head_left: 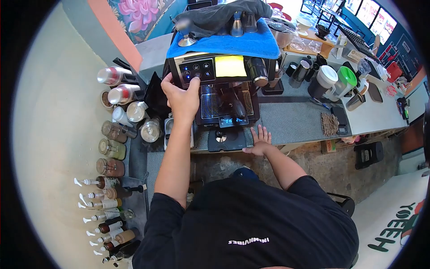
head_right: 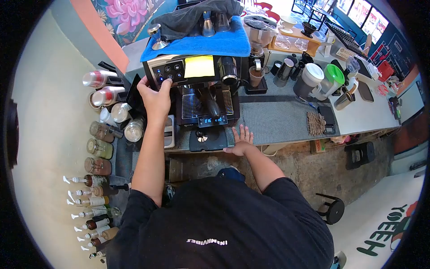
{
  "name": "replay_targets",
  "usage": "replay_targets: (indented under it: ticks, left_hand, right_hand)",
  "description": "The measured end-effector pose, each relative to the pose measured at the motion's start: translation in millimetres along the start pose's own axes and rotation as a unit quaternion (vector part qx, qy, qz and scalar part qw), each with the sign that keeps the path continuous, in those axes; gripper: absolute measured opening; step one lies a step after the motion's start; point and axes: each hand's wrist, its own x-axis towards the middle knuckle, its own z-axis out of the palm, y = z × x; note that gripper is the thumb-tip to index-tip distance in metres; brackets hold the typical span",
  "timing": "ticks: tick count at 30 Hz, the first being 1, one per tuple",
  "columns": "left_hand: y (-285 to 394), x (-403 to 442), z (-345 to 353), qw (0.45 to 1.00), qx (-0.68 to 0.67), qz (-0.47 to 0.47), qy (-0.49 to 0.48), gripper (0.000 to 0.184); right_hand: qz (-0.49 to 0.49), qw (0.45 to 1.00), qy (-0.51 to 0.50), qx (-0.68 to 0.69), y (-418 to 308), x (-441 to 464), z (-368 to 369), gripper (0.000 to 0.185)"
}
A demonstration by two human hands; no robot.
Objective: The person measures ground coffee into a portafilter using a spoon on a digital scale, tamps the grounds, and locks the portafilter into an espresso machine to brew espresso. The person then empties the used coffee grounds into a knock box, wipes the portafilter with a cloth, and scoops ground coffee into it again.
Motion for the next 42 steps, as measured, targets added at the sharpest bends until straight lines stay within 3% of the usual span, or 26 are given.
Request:
replay_targets:
  ticks: [7,13,16,42]
  left_hand:
    - [9.0,-2.8,-0.2,1.000,-0.012,0.005,0.004,0.076]
    - [7.6,-2.6,-0.1,1.000,-0.008,0.001,0.004,0.076]
    - [1.6,-0.8,0.8,1.000,-0.007,-0.013,0.000,0.090]
    - [-7.1,-3.9,6.3,0.999,-0.041,0.002,0.006,0.088]
  right_hand:
    - [-0.004,1.000,-0.002,0.007,0.3,-2.3,-2.0,0.141]
    - [-0.002,1.000,-0.003,0.002,-0.4,-2.6,-2.4,0.141]
    - [0.000,1.000,-0.002,0.000,-0.6,-2.1,-1.3,0.141]
    - [-0.004,1.000,0.000,-0.002,1.3,-1.6,-0.5,0.144]
